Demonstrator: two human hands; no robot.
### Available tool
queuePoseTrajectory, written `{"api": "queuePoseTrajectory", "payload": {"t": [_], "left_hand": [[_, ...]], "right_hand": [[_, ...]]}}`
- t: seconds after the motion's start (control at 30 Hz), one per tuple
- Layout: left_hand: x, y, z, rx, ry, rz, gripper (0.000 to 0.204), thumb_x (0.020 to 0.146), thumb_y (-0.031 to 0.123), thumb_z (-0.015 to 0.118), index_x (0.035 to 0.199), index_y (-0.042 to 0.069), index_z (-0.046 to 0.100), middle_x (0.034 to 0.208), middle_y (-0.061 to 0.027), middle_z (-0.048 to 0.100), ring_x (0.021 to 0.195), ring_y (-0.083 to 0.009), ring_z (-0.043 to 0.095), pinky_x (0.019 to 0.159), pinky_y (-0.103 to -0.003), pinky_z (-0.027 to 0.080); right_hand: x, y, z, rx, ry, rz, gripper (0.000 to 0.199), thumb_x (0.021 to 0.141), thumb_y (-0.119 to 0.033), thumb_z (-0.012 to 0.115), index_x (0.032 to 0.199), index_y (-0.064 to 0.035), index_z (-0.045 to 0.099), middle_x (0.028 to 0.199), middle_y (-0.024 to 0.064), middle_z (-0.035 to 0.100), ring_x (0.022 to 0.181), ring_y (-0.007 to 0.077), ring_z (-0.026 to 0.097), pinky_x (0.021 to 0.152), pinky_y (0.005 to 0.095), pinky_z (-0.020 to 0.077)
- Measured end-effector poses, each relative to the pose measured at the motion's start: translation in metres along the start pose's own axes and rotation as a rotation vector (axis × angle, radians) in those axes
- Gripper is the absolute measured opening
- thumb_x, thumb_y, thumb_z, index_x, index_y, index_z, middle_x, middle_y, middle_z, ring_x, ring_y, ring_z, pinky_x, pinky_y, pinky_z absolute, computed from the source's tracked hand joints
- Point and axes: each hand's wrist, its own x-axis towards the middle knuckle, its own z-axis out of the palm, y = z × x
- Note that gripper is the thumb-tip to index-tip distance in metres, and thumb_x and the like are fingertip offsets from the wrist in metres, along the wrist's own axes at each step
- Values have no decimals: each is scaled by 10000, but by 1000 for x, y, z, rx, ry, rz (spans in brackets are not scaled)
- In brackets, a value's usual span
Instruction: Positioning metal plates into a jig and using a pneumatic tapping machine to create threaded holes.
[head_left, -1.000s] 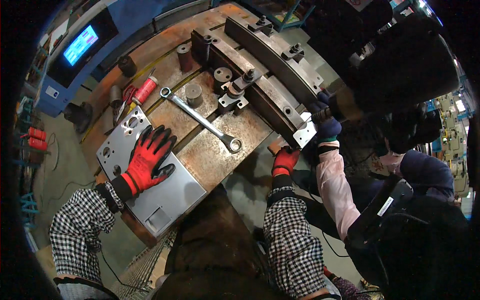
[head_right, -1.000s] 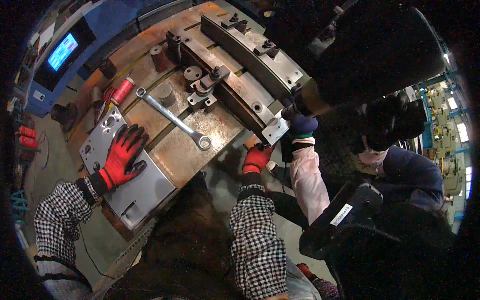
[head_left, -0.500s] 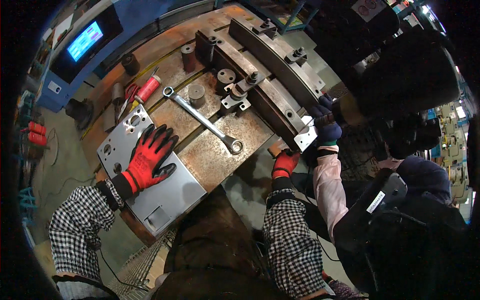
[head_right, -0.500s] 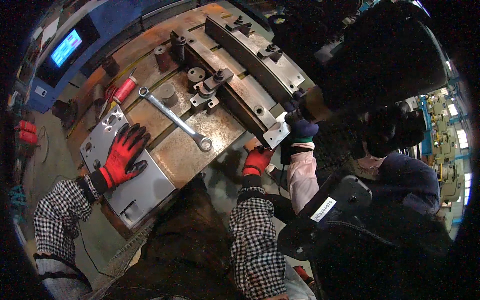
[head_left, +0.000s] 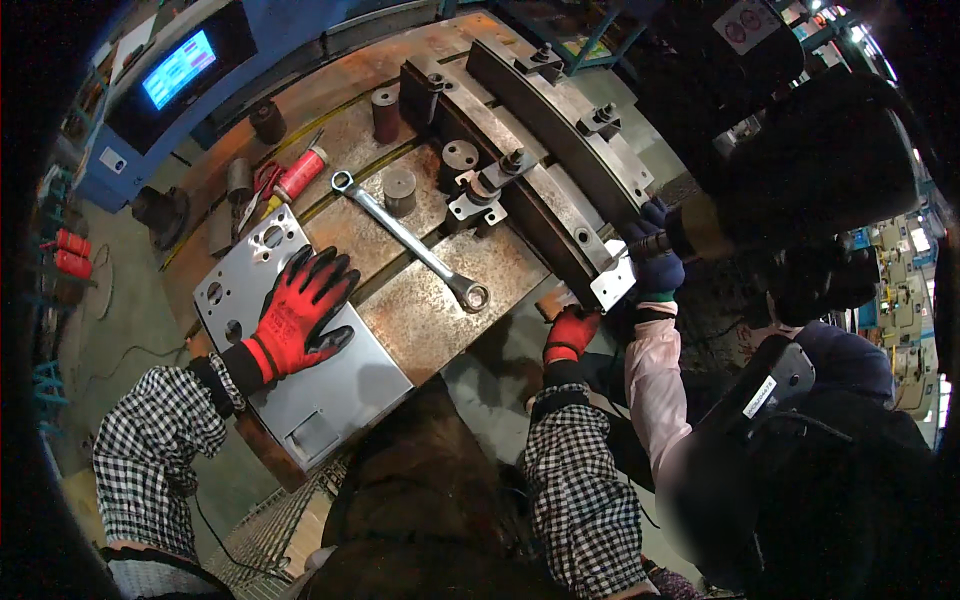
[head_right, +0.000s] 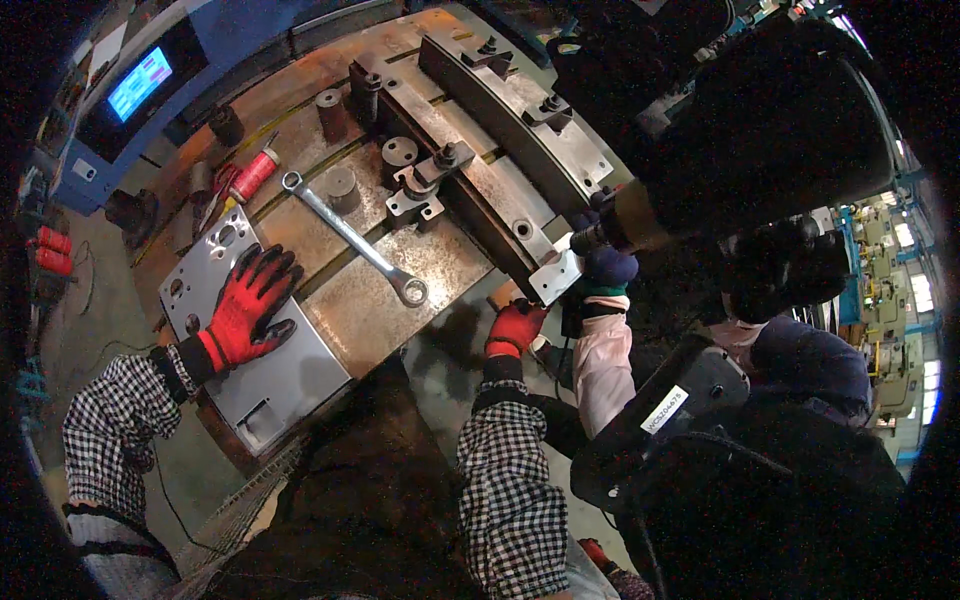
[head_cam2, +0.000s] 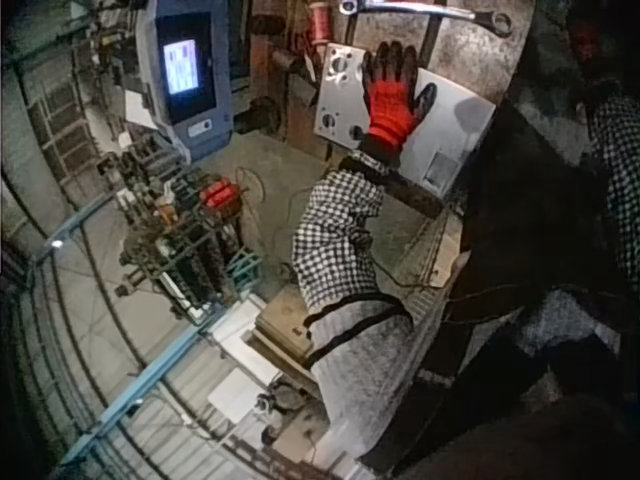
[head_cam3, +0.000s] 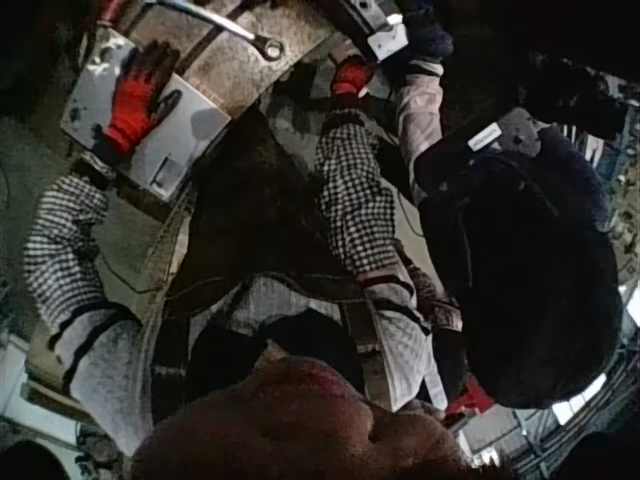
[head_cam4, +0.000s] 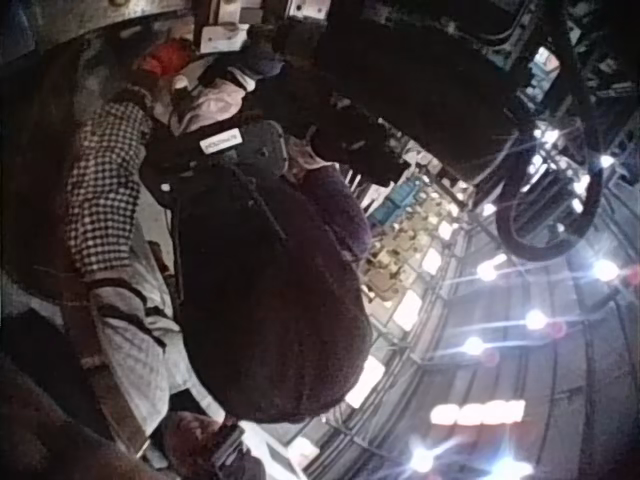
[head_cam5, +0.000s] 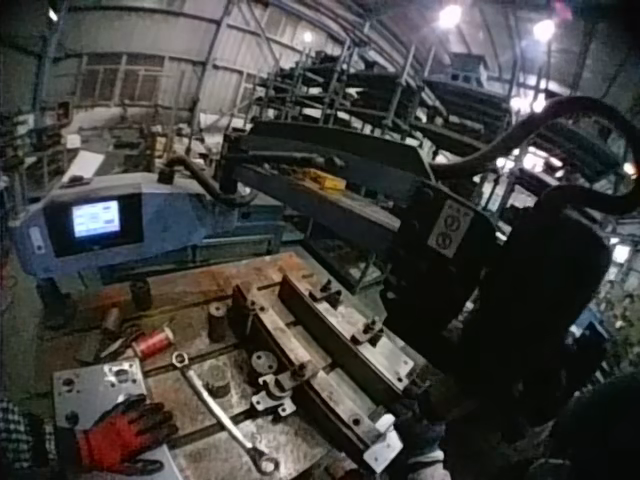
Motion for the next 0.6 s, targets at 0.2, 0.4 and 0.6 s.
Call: {"api": "queuePoseTrajectory", "payload": {"t": [0.2,0.4,0.6], "left_hand": [[-10,-3,2,10,-6,-17,867,961,484,730,1698,80,516,1795,-234,438,1680,-479,364,1394,-670,228],[-2,-1,-1,-7,-13,0,910,964,472,726,1747,84,472,1800,-234,440,1679,-478,373,1405,-662,218],[-3,0,-1,5,-12,-1,910,967,469,727,1748,81,468,1802,-239,436,1687,-479,362,1405,-667,214]], "right_hand": [[-17,-34,27,-254,8,173,338,1184,-323,626,1453,-121,656,1179,-9,693,1063,154,642,957,334,506],[-6,-11,11,-220,50,-82,327,1176,-218,627,1456,-49,640,1251,49,708,1104,189,652,987,356,520],[-1,-18,17,-190,48,20,329,1204,-254,584,1457,-61,663,1297,39,716,1150,186,657,1017,359,515]]}}
